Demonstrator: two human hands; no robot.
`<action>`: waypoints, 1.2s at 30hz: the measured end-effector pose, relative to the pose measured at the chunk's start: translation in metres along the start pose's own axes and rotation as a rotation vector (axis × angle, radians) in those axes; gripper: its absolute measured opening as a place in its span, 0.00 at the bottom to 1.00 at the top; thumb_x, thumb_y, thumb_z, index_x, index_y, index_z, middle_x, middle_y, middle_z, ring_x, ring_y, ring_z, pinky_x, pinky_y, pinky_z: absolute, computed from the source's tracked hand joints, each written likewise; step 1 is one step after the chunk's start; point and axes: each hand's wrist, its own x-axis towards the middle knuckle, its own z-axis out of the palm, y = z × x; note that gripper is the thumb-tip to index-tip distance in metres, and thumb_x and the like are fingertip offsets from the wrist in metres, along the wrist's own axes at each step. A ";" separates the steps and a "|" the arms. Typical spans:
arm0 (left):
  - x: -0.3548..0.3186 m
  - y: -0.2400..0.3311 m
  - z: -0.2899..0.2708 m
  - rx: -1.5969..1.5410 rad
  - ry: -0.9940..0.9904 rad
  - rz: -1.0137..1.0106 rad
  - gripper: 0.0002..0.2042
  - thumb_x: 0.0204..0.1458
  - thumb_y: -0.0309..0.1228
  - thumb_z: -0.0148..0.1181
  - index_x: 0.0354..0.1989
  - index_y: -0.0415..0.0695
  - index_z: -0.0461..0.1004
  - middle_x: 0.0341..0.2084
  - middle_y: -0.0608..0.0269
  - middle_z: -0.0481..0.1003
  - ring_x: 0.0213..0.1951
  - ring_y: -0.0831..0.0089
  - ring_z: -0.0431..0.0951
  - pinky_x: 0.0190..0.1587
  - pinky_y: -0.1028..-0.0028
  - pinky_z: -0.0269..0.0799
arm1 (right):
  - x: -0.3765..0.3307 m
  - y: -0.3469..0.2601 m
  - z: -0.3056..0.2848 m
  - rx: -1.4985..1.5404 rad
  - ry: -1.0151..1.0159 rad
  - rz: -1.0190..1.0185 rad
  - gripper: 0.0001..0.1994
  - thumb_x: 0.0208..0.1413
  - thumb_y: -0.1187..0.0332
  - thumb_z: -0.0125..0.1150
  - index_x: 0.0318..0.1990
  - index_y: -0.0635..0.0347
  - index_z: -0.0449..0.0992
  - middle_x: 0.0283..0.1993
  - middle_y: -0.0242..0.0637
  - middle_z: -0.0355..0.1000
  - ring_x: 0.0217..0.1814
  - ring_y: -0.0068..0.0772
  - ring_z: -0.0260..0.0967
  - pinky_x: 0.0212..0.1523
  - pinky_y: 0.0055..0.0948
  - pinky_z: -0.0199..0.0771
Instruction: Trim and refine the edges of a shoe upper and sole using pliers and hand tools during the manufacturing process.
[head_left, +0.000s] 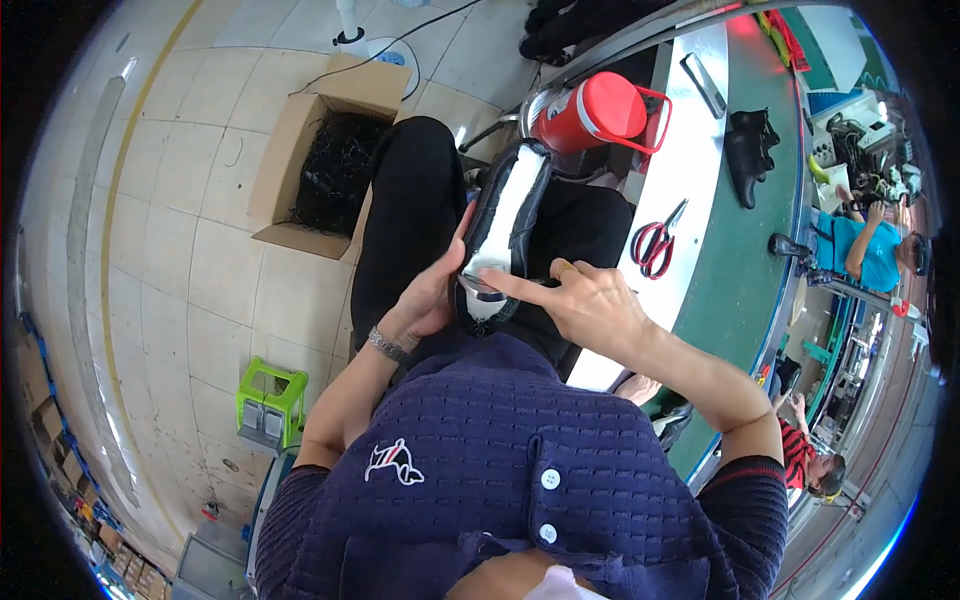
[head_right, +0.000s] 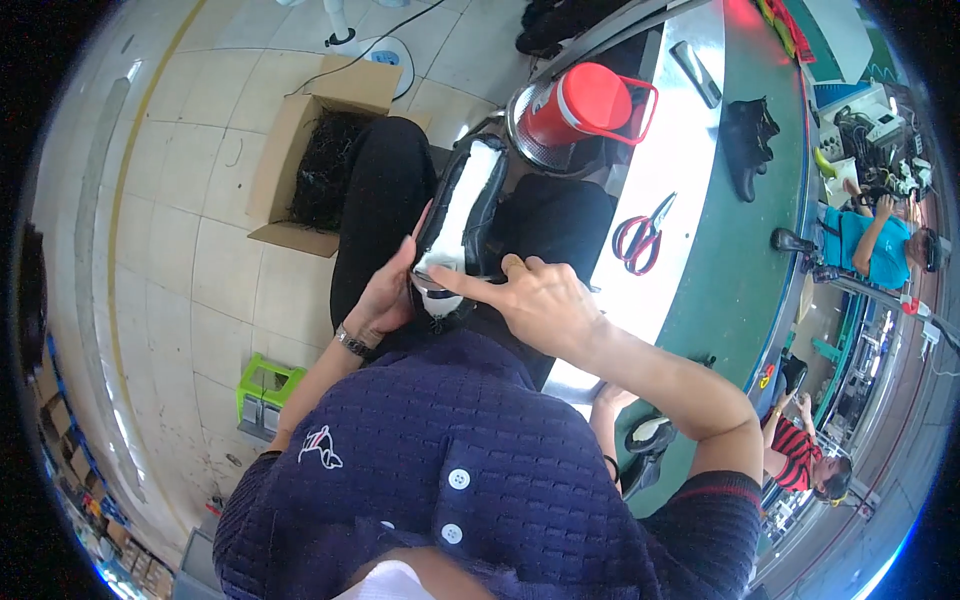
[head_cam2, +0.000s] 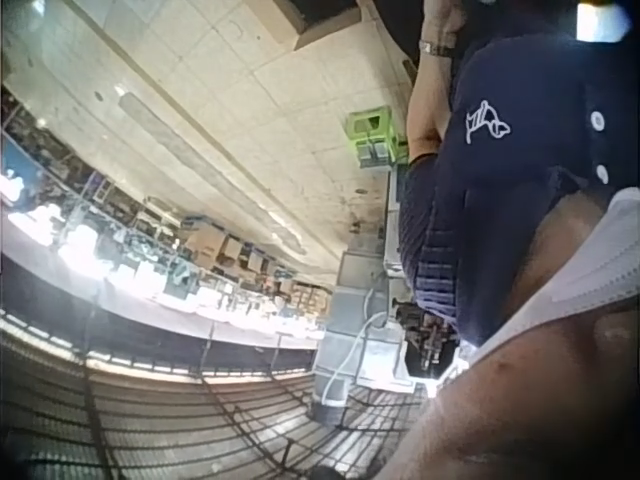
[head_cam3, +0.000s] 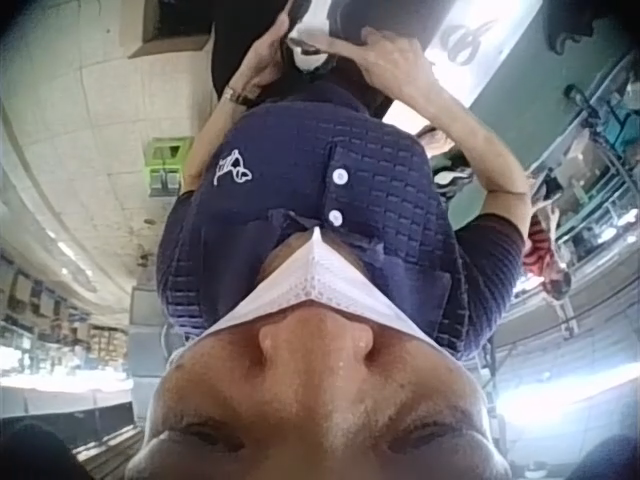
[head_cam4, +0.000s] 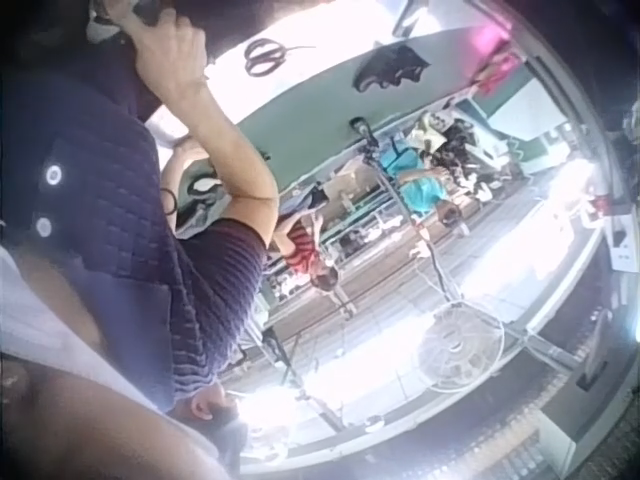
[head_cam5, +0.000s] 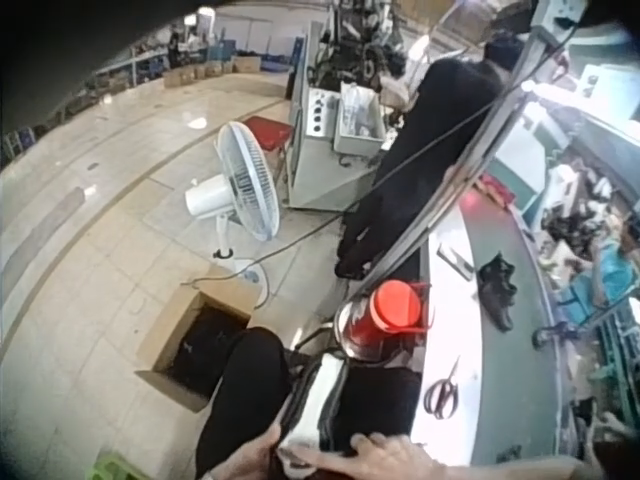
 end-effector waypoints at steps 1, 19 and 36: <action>0.000 0.000 0.000 0.009 0.020 0.025 0.36 0.60 0.52 0.48 0.72 0.59 0.40 0.70 0.64 0.47 0.67 0.68 0.53 0.67 0.66 0.50 | -0.001 0.000 0.003 0.028 -0.008 0.000 0.38 0.51 0.73 0.56 0.66 0.18 0.54 0.26 0.39 0.68 0.22 0.34 0.72 0.18 0.29 0.74; -0.008 0.012 -0.002 0.202 0.136 0.028 0.29 0.49 0.25 0.63 0.60 0.40 0.60 0.47 0.64 0.72 0.51 0.73 0.70 0.55 0.71 0.64 | 0.044 -0.011 -0.050 0.025 -0.136 -0.092 0.40 0.49 0.74 0.53 0.71 0.39 0.48 0.15 0.38 0.69 0.17 0.33 0.72 0.16 0.32 0.72; -0.017 0.004 -0.004 -0.133 -0.058 0.015 0.35 0.60 0.49 0.48 0.72 0.60 0.38 0.70 0.63 0.47 0.68 0.67 0.53 0.67 0.63 0.52 | 0.011 -0.005 -0.018 -0.249 0.246 -0.188 0.40 0.46 0.77 0.54 0.65 0.20 0.58 0.35 0.42 0.67 0.36 0.35 0.73 0.28 0.27 0.77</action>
